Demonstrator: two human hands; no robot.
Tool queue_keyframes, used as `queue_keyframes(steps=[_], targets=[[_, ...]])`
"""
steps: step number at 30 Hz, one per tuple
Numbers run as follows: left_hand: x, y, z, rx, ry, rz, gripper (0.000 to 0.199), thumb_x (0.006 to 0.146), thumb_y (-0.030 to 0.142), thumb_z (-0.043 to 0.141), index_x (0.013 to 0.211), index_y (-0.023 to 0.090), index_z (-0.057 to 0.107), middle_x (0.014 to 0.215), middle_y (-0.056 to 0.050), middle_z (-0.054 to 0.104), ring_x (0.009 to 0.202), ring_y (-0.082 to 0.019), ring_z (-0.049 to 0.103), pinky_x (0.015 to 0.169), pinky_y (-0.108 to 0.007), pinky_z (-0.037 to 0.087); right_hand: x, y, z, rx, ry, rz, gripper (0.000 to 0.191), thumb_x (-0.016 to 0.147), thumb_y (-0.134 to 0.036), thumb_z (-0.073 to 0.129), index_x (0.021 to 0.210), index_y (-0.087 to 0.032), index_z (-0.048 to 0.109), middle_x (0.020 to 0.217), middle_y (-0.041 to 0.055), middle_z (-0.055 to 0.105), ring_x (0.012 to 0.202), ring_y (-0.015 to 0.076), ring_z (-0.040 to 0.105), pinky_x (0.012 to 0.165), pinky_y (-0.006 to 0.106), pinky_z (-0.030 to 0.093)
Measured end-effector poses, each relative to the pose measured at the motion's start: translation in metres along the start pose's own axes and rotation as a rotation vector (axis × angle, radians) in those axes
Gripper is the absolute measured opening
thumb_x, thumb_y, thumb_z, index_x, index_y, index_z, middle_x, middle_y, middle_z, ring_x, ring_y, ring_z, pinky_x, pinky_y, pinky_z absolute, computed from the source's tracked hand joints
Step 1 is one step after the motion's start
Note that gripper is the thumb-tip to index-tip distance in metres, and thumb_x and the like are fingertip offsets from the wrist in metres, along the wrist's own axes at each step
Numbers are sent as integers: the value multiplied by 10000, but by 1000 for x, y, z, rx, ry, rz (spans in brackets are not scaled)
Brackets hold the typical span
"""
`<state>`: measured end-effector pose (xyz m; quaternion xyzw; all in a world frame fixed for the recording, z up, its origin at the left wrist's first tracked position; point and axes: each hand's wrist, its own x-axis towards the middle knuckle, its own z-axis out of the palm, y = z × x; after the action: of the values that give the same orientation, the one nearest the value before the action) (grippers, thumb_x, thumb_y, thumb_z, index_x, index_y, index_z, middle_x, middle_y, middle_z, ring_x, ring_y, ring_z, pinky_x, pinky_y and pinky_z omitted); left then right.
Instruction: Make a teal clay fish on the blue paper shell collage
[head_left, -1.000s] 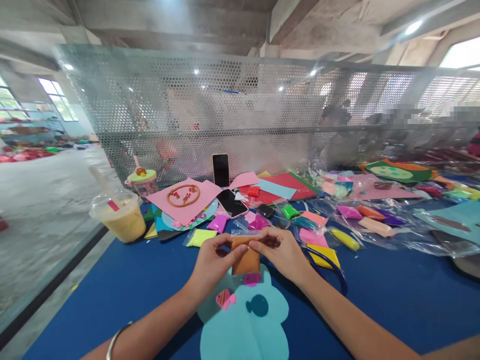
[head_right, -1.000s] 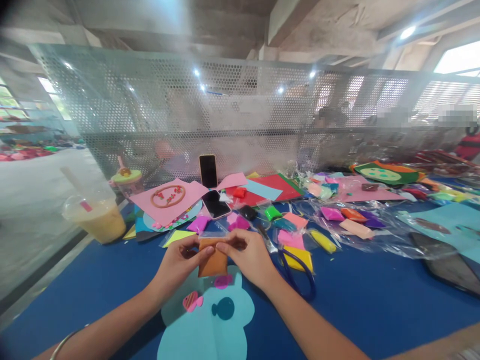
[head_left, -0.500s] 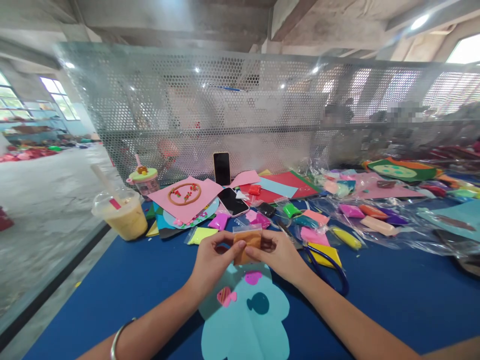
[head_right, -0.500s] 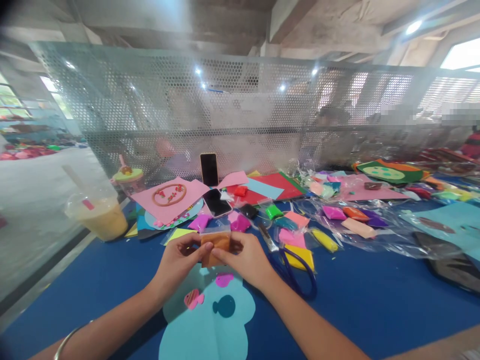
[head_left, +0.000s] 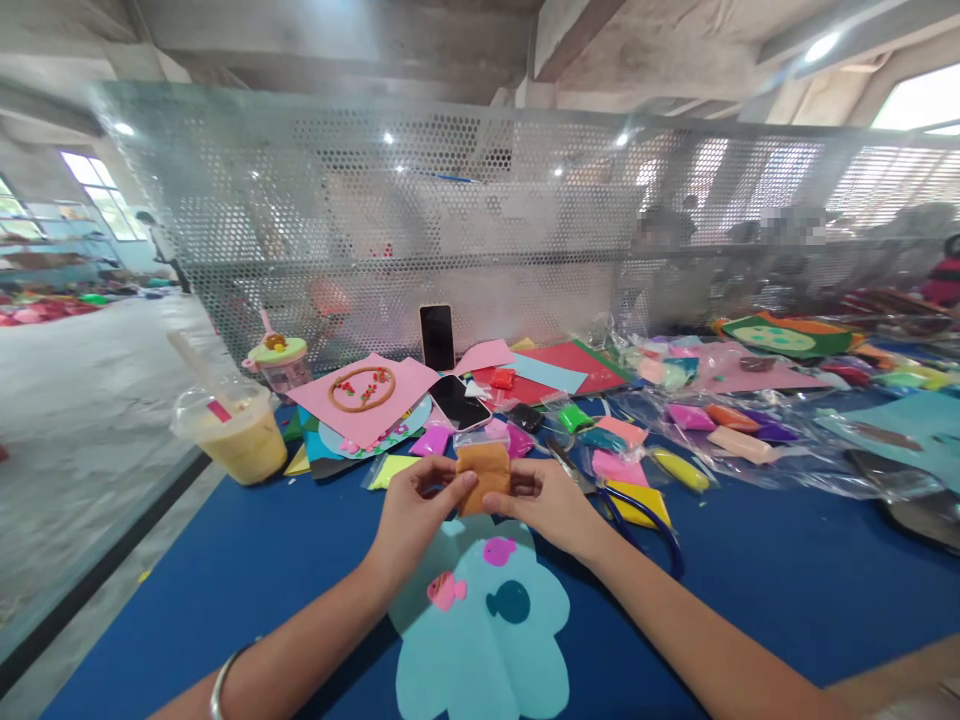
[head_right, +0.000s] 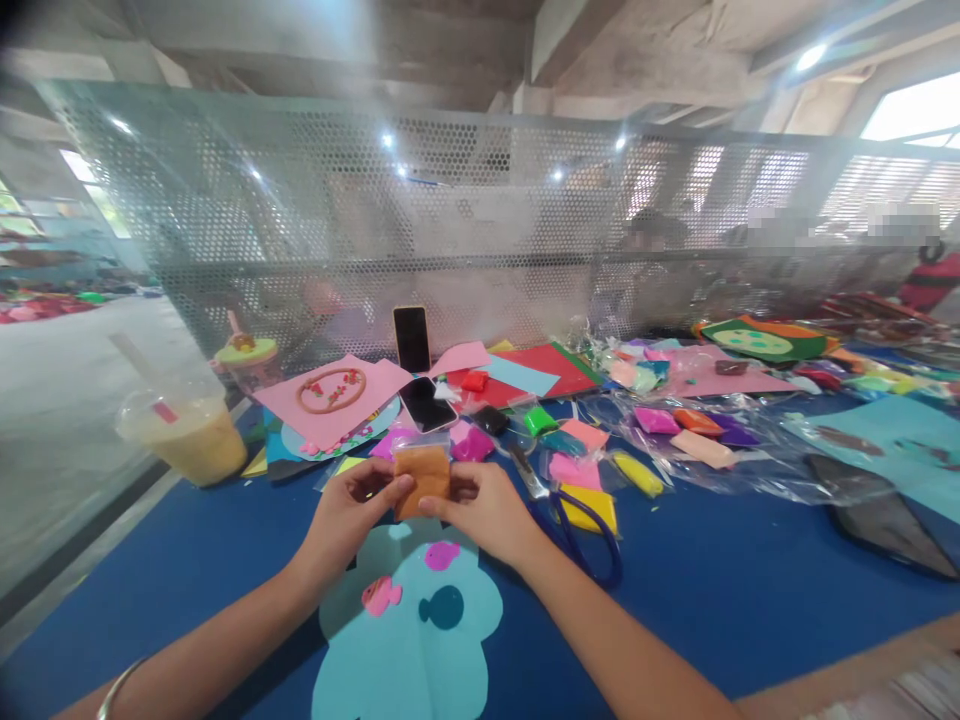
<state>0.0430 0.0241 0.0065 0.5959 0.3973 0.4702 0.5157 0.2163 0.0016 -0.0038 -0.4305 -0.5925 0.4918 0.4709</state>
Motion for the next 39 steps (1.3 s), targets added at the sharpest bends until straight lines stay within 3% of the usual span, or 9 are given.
queue_keyframes(steps=[3,6,15,22,28,39], targets=[[-1,2,1,3,-105,-51,354,609,423,775,774,127,674,660,-22,642,575,-114,549,526,-199,438,1,-1,-2,11,32,-3,398,642,-404,766,935,-144,696,932,83,741,876,281,696,775,388,567],[-3,5,4,10,-167,-100,337,577,414,799,680,120,671,595,-24,641,542,-114,554,519,-199,429,1,-3,-5,27,51,-11,419,650,-389,766,987,-154,681,983,85,735,920,276,689,820,386,557],[-1,1,1,25,-128,-75,350,621,450,758,597,138,602,526,3,601,510,-105,544,507,-194,401,1,2,-4,51,-25,-13,476,650,-389,770,1056,-166,661,1041,72,722,962,275,677,847,396,547],[-2,3,2,44,-133,-47,336,638,409,759,822,133,702,803,-62,689,723,-158,594,623,-225,461,2,4,-3,28,0,-10,396,669,-382,751,982,-148,684,989,84,732,886,258,693,812,385,550],[-1,0,-1,55,-107,-44,340,629,443,756,627,126,634,548,5,586,507,-82,474,485,-184,357,2,6,0,33,-20,2,413,692,-391,734,1016,-144,669,982,87,732,845,245,700,761,362,559],[5,-6,-2,47,-125,-88,357,607,457,765,711,129,671,609,-29,666,551,-129,575,529,-216,436,4,8,1,24,7,39,448,651,-424,752,986,-135,676,942,94,740,815,255,707,738,366,565]])
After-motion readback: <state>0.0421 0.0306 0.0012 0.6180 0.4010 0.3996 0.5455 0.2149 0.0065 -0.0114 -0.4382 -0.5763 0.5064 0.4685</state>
